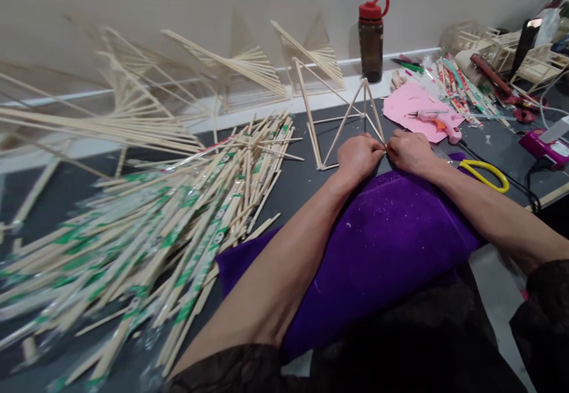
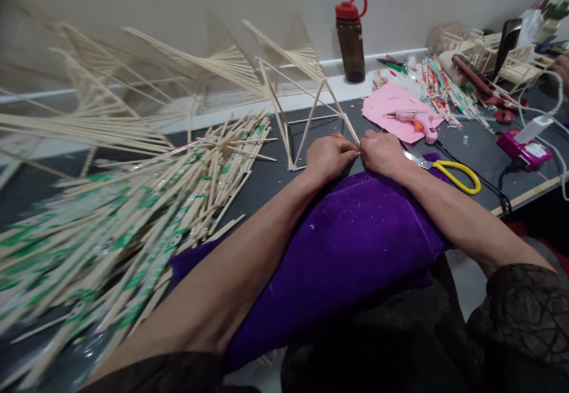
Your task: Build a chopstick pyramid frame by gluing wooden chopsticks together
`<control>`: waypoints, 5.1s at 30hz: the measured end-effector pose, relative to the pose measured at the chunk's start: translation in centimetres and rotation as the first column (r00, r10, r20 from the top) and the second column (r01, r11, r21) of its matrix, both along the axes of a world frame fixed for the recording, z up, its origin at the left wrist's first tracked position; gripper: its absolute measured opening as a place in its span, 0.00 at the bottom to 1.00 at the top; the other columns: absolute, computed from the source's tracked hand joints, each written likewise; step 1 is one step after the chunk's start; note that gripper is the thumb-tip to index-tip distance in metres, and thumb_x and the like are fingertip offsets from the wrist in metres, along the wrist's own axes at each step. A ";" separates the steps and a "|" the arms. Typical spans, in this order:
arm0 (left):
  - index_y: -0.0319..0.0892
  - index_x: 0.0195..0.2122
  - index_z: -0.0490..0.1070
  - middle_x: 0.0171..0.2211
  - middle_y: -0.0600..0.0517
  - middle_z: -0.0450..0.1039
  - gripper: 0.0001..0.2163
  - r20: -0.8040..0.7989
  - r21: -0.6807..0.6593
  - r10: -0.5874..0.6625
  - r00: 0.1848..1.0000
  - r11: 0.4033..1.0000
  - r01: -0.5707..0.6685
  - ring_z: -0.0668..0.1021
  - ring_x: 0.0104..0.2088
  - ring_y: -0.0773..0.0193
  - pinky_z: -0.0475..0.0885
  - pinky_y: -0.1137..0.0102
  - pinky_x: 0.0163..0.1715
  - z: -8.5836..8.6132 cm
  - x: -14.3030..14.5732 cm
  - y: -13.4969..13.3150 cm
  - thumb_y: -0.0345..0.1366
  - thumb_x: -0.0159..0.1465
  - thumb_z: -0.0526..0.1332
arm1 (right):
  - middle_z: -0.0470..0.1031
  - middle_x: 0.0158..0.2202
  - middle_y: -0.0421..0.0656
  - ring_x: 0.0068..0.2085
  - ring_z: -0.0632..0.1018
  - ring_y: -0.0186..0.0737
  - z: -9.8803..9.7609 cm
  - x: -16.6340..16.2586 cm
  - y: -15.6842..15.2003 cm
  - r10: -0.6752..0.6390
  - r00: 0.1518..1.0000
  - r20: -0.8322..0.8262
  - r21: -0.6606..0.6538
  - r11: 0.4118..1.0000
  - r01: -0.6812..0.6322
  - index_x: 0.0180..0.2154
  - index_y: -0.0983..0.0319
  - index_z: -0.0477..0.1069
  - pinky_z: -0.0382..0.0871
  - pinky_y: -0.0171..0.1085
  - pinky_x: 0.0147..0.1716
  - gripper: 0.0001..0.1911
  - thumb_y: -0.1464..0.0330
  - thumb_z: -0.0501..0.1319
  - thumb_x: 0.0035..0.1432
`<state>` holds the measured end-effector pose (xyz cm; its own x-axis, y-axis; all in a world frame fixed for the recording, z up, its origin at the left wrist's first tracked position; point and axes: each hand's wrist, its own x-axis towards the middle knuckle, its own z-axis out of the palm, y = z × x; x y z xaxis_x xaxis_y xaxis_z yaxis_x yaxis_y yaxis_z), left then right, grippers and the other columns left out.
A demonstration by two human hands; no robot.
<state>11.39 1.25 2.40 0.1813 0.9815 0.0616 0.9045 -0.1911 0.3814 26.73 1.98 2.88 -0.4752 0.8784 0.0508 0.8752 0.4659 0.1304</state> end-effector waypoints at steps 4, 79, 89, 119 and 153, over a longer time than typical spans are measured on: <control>0.49 0.48 0.85 0.51 0.47 0.81 0.14 0.010 -0.007 0.002 1.000 1.000 -0.002 0.80 0.50 0.52 0.72 0.63 0.45 0.1 0.1 0.0 0.35 0.69 0.60 | 0.80 0.49 0.55 0.45 0.80 0.49 -0.4 0.0 0.1 -0.018 1.000 -0.017 0.010 1.000 0.018 0.52 0.67 0.79 0.58 0.41 0.34 0.21 0.69 0.50 0.71; 0.48 0.46 0.86 0.50 0.46 0.82 0.13 0.060 -0.020 0.055 0.997 0.998 -0.054 0.80 0.50 0.49 0.73 0.60 0.47 0.0 0.1 0.3 0.35 0.66 0.62 | 0.83 0.48 0.52 0.48 0.81 0.49 -0.2 -0.1 0.9 -0.123 0.980 -0.155 -0.041 0.992 0.118 0.49 0.63 0.82 0.65 0.40 0.39 0.17 0.66 0.56 0.69; 0.50 0.45 0.86 0.48 0.46 0.82 0.13 0.056 0.002 0.054 0.997 0.999 -0.054 0.80 0.46 0.51 0.71 0.60 0.42 -0.4 0.0 0.4 0.35 0.67 0.62 | 0.83 0.47 0.52 0.46 0.81 0.49 -0.2 -0.2 0.6 -0.095 0.983 -0.159 -0.012 0.996 0.094 0.47 0.64 0.82 0.63 0.40 0.36 0.17 0.67 0.56 0.68; 0.46 0.42 0.85 0.43 0.46 0.84 0.11 0.071 -0.005 0.100 0.992 0.995 -0.100 0.80 0.45 0.52 0.72 0.61 0.45 -0.3 0.0 0.4 0.37 0.63 0.64 | 0.75 0.29 0.47 0.33 0.71 0.42 0.5 2.9 2.8 -0.093 0.901 -0.424 0.018 0.994 0.111 0.32 0.63 0.76 0.61 0.41 0.35 0.15 0.66 0.54 0.65; 0.43 0.36 0.83 0.38 0.46 0.83 0.09 0.221 0.025 0.071 0.973 0.997 -0.078 0.79 0.38 0.56 0.72 0.62 0.43 -0.8 -1.1 0.5 0.35 0.61 0.61 | 0.77 0.33 0.44 0.35 0.73 0.39 1.4 3.6 2.2 -0.017 0.915 -0.403 -0.153 0.987 -0.049 0.40 0.64 0.80 0.62 0.38 0.36 0.12 0.65 0.60 0.64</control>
<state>10.26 1.72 1.60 0.0865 0.9885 0.1243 0.8113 -0.1423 0.5670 30.36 4.22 4.30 -0.4577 0.8831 0.1034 0.8300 0.4661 -0.3065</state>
